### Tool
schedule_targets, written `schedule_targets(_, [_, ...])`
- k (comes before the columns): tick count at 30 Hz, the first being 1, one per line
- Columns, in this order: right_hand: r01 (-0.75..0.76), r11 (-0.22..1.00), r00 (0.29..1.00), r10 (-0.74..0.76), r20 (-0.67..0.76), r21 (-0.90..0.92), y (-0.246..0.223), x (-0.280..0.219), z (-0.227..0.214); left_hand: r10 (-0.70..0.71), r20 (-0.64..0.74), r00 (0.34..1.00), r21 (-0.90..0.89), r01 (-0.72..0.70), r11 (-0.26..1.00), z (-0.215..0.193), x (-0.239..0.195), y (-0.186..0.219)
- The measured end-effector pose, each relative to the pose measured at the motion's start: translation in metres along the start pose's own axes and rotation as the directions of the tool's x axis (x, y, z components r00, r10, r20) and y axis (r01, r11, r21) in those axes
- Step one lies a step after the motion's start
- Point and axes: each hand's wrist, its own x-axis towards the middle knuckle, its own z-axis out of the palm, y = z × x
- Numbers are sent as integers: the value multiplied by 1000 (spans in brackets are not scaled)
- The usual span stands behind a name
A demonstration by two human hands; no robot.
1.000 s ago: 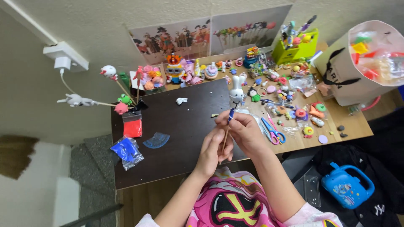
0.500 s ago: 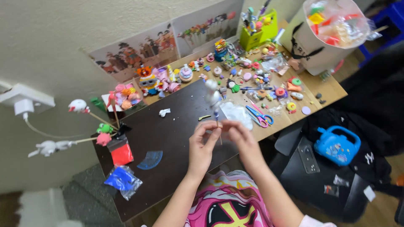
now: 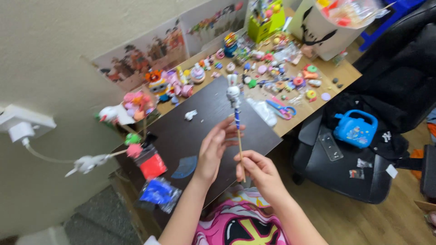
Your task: Assembling small decorative toy figures using clay and plastic components on a desk
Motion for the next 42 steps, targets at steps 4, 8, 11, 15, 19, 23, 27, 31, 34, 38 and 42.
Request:
schedule_targets(4, [-119, 987, 992, 115, 44, 110, 14, -13, 18, -14, 28, 999, -148, 18, 989, -19, -17, 15])
schedule_targets(8, [-163, 979, 981, 147, 130, 125, 24, -16, 39, -32, 0, 999, -55, 32, 998, -33, -37, 35])
schedule_targets(11, [-189, 976, 972, 171, 162, 106, 34, -20, 48, -25, -34, 999, -49, 23, 999, -43, -52, 40])
schedule_targets(15, [-206, 973, 964, 185, 190, 102, 44, -21, 54, 61, 35, 998, -238, -51, 970, -61, -68, 40])
schedule_targets(19, [-191, 981, 969, 182, 167, 37, 51, -24, 51, 269, 122, 955, -541, -163, 825, -73, -74, 36])
schedule_targets(23, [-66, 972, 996, 77, 43, -225, 43, -31, 53, 153, 90, 984, -562, -76, 824, -65, -74, 35])
schedule_targets(27, [26, 884, 986, -99, -134, -466, 19, -34, 69, 206, 152, 967, -80, -196, 977, -58, -75, 27])
schedule_targets(31, [43, 829, 962, -185, -200, -558, 24, -37, 65, 273, 232, 934, -225, -221, 949, -48, -78, 27])
schedule_targets(34, [46, 757, 954, -227, -196, -651, 24, -38, 65, 60, 193, 979, -228, -15, 973, -35, -79, 42])
schedule_targets(38, [34, 744, 942, -247, -228, -667, 23, -40, 65, 42, 228, 973, -297, 29, 955, -32, -81, 44])
schedule_targets(42, [25, 768, 949, -220, -226, -640, 28, -40, 57, 29, 259, 965, -343, 64, 937, -32, -82, 46])
